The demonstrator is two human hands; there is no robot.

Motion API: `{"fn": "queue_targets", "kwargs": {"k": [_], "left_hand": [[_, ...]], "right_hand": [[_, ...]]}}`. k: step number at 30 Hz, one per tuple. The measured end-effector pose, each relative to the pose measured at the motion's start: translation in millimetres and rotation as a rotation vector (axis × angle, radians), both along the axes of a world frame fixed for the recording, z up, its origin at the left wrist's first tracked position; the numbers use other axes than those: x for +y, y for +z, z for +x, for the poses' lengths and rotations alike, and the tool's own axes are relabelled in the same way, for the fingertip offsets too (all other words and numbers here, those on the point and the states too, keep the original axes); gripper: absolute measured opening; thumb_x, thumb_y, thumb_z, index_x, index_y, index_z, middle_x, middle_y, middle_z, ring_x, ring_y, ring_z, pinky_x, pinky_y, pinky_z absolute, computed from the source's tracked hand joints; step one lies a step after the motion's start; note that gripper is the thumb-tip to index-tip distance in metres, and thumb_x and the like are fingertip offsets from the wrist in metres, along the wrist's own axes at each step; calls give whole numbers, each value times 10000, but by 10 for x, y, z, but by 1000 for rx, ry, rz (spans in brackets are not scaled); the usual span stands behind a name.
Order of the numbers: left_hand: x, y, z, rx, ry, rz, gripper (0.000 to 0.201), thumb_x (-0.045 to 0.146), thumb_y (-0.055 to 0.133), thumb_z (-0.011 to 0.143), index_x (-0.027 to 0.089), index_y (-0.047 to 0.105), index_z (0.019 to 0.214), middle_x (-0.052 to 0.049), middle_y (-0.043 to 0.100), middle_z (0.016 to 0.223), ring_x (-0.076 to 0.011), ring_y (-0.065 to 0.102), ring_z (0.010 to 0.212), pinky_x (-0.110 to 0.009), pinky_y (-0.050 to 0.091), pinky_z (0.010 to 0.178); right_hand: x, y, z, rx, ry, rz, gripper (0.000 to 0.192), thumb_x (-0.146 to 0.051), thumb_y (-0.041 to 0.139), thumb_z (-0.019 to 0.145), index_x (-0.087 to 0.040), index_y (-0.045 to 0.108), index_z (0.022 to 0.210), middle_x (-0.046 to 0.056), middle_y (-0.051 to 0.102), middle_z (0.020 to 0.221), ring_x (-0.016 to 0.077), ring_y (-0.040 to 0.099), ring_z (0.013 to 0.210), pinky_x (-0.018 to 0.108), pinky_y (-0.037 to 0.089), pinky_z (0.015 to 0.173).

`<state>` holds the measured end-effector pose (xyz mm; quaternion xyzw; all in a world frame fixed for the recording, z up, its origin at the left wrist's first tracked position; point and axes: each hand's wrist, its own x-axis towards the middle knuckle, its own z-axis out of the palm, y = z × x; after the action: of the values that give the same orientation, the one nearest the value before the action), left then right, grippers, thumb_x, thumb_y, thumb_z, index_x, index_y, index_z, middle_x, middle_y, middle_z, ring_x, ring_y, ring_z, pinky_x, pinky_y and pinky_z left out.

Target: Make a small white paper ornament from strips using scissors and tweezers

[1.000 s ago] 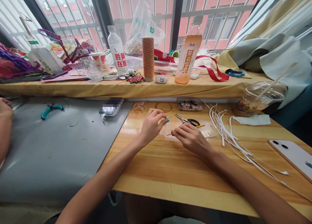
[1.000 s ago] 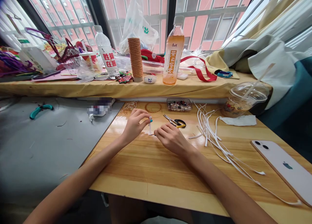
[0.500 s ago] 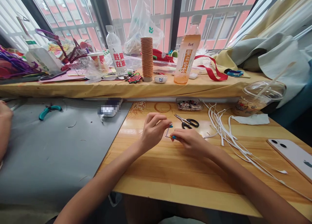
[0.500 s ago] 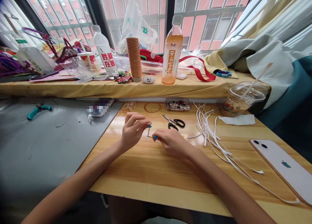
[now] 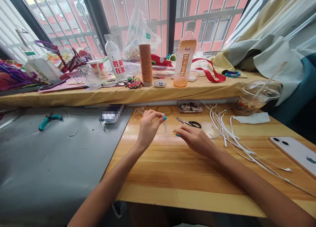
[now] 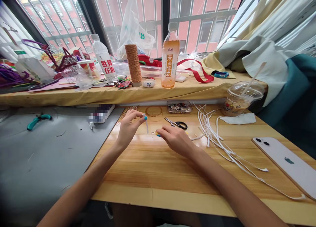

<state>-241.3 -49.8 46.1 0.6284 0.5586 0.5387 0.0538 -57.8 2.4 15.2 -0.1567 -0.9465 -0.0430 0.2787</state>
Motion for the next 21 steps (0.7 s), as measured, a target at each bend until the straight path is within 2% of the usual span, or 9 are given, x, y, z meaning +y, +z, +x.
{"fn": "queue_targets", "kwargs": {"k": [4,7,15,21], "left_hand": [[22,-54,7,-172,-53,-136,107,274,575,722,178,575,674,-5,562,739,-143,479,779,-267,352,721],[13,-40,17,-287,-64,-196,142,306,585,700,170,576,662,-7,553,724,-141,482,751,-263,348,702],[-12,36,68,-540,-104,-277,137,279,600,664,150,576,626,13,533,652,-107,462,667,-240,342,674],[-16,31,73,-562,-109,-275,130,269,612,653,146,582,623,13,543,650,-106,465,668,-241,344,677]], "right_hand": [[-69,123,27,35,-4,269,233,-145,367,853,-141,563,980,58,592,763,149,514,706,273,386,651],[-127,149,32,19,-6,376,258,-71,355,832,-153,582,923,42,589,745,138,501,674,283,383,666],[-133,81,70,50,-39,492,322,-44,422,802,-155,539,1082,31,600,758,108,523,635,240,358,554],[-148,78,62,60,-23,520,252,-62,474,791,-120,563,1019,22,616,741,101,506,594,246,337,538]]}}
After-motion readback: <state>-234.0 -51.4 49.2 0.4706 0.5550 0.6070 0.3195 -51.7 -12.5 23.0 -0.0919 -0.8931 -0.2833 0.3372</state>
